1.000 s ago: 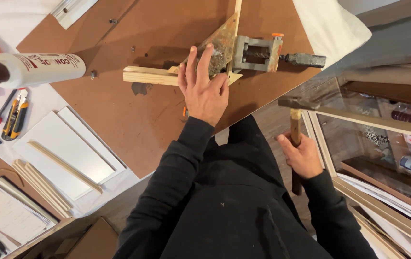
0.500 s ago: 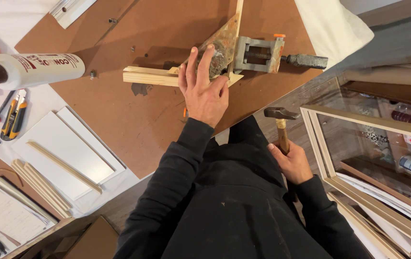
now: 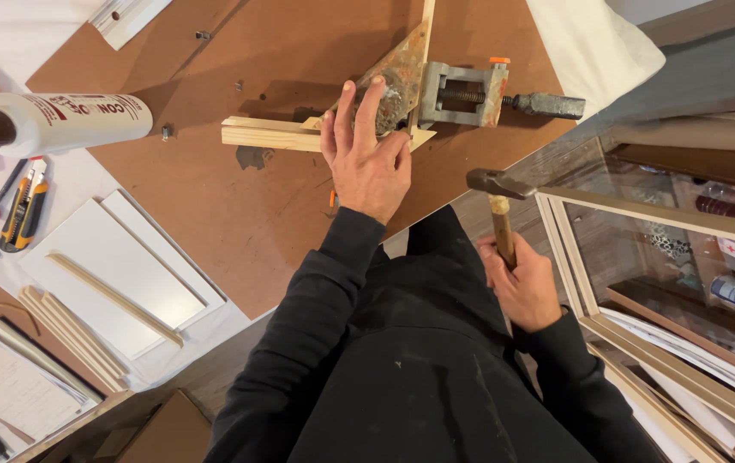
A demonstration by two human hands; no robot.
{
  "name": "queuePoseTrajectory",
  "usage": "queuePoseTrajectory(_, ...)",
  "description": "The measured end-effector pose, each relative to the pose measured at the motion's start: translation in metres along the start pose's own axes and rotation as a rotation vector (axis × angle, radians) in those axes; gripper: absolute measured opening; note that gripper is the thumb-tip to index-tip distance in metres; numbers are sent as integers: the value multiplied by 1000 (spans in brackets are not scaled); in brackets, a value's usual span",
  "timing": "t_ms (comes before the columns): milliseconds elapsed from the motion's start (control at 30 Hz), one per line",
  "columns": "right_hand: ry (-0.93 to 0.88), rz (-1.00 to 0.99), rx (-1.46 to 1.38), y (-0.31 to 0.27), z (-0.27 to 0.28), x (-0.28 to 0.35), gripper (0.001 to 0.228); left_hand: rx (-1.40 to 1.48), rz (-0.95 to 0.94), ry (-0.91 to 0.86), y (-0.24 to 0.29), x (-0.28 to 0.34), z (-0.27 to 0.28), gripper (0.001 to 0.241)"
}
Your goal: Assembling the corner of a wooden picture frame using glue, a corner clamp, and a hammer with small nails.
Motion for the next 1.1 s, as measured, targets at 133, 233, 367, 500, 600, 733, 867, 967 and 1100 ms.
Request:
queuePoseTrajectory(133,40,137,54,-39,-4,8,23,11,3,14,-1,1,-1,16)
queuePoseTrajectory(233,89,212,192,-40,-12,3,29,22,4,13,-1,1,1,17)
queuePoseTrajectory(367,103,334,296,-58,-25,-7,34,36,-11,-16,-2,1,4,12)
queuePoseTrajectory(500,79,431,313,-71,-37,-21,33,43,-12,-12,-1,0,2,10)
queuePoseTrajectory(600,76,445,313,-73,-42,-25,32,19,-8,0,-2,2,0,9)
queuePoseTrajectory(733,113,464,305,-70,-45,-30,32,6,-20,6,-1,2,1,9)
queuePoseTrajectory(867,98,427,361,-65,-44,-35,31,6,-12,8,-2,1,-1,12)
queuePoseTrajectory(967,121,455,322,-88,-29,-18,33,5,-9,18,-3,2,-2,14)
queuePoseTrajectory(1100,156,374,154,-77,-11,3,34,36,-21,-15,-2,3,5,14)
Point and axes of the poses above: each hand's wrist, its own x-axis away from the middle knuckle, its own z-axis out of the back of the hand, y = z × x, the point moved 5 cm from there along -x, towards the middle knuckle, and after that the axes turned 5 degrees about -x, right-handed, at the moved point
